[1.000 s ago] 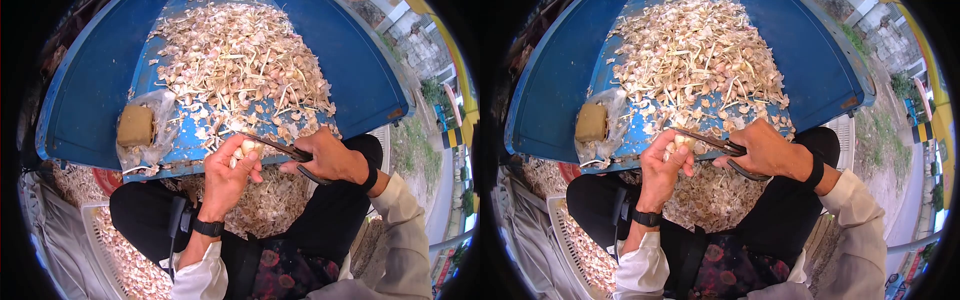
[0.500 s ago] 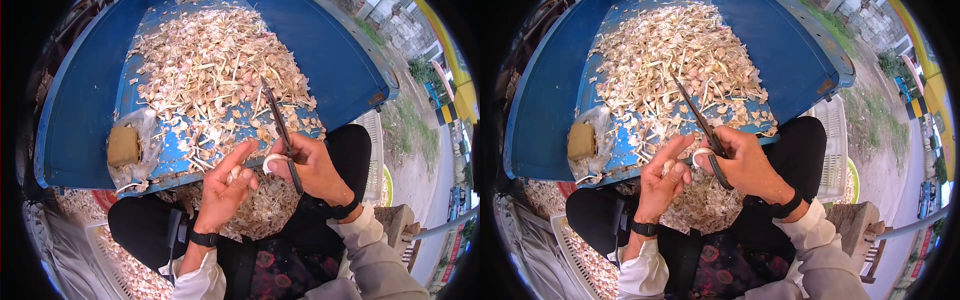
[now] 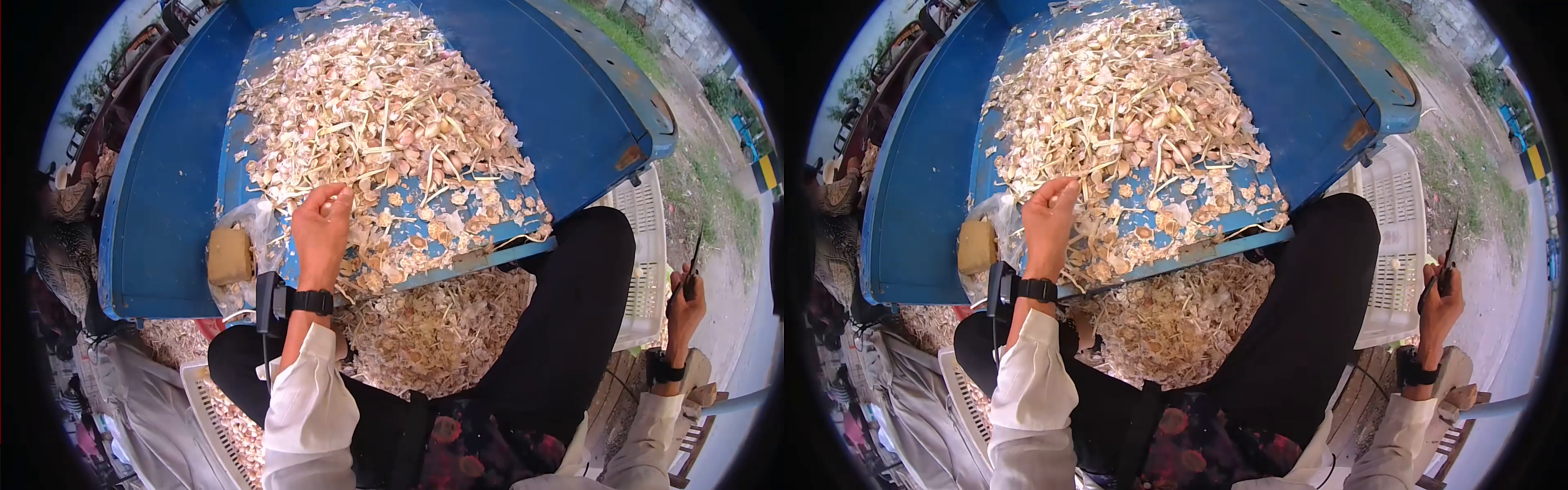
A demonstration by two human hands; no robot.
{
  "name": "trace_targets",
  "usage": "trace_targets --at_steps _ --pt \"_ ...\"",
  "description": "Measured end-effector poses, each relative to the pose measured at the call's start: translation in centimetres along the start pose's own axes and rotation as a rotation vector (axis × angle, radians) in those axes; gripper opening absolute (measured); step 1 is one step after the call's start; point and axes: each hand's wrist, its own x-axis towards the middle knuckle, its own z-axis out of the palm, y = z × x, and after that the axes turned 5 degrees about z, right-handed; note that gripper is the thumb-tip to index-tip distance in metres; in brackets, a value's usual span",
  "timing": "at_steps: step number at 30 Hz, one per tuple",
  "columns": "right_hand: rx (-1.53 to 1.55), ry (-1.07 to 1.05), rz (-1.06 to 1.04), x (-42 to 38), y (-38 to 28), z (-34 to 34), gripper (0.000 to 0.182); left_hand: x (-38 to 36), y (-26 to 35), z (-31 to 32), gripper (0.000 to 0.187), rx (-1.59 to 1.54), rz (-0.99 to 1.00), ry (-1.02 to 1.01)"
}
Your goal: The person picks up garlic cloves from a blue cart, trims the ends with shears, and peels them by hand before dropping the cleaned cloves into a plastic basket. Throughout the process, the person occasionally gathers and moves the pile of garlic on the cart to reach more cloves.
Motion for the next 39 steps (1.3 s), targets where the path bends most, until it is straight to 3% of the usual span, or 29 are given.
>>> trace_targets --at_steps 1,3,4,6,10,12,14,15,18,19,20,22,23,24,25,29,33,35,36,39 --pt "0.111 -0.03 0.012 -0.9 -0.7 0.7 0.017 1.0 0.2 0.7 0.026 0.018 -0.002 -0.003" --pt "0.127 -0.096 0.074 -2.4 -1.8 1.6 0.017 2.7 0.4 2.1 0.028 0.605 0.442 -0.019" --pt "0.134 -0.152 0.117 -3.0 -2.8 1.8 0.018 3.3 0.4 2.7 0.028 0.613 0.439 -0.029" --pt "0.186 -0.178 0.164 -4.2 -6.0 2.3 0.019 4.2 0.3 3.4 0.027 0.801 0.314 -0.239" --pt "0.378 -0.254 0.191 -5.7 -12.4 2.8 0.019 4.0 -0.8 3.1 0.024 0.734 0.336 -0.203" --pt "0.746 -0.442 0.169 -6.9 -16.6 4.1 0.021 2.7 -0.5 2.4 0.021 0.654 0.294 -0.183" --pt "0.76 -0.725 0.248 -8.2 -20.9 6.3 0.023 1.0 -0.3 2.3 0.018 0.522 0.316 -0.034" --pt "0.934 -0.716 0.237 -9.5 -23.8 9.0 0.022 -0.2 1.4 2.5 0.017 0.463 0.185 -0.045" --pt "0.63 -0.808 0.046 -11.0 -27.4 18.2 0.041 -2.5 3.3 2.5 0.017 0.468 0.174 -0.038" --pt "0.628 -0.816 0.046 -11.6 -28.0 21.2 0.044 -3.1 2.8 2.4 0.015 0.472 0.341 0.017" --pt "0.537 -0.881 0.021 -11.8 -28.8 22.9 0.031 -3.4 3.0 1.9 0.013 0.599 0.432 -0.051" --pt "0.643 -0.992 0.086 -12.8 -29.5 25.3 0.027 -4.0 2.8 2.0 0.016 0.411 0.51 -0.01" --pt "0.851 -1.022 0.176 -13.3 -30.2 25.4 0.026 -4.3 2.9 2.0 0.016 0.407 0.498 0.003" --pt "1.057 -1.042 0.279 -13.8 -30.5 25.6 0.026 -4.8 3.2 1.9 0.017 0.278 0.354 0.003" --pt "1.062 -1.093 0.273 -13.8 -30.3 25.8 0.018 -5.1 3.4 1.8 0.019 0.148 0.214 0.001" --pt "1.204 -1.169 0.342 -14.6 -29.4 26.9 0.02 -5.9 0.8 2.2 0.021 -0.112 0.138 0.125" --pt "1.25 -1.144 0.374 -15.3 -29.5 26.8 0.019 -6.1 0.2 2.3 0.02 -0.236 0.087 0.136" --pt "1.285 -1.096 0.419 -15.5 -29.9 26.6 0.02 -5.7 0.5 2.1 0.023 -0.664 -0.139 0.19" --pt "1.285 -1.101 0.413 -15.5 -29.9 26.5 0.02 -5.6 0.6 1.8 0.023 -0.666 -0.135 0.195" --pt "0.986 -1.115 0.35 -14.6 -29.3 25.3 0.031 -5.3 0.5 0.6 0.027 -0.882 -0.3 0.237"
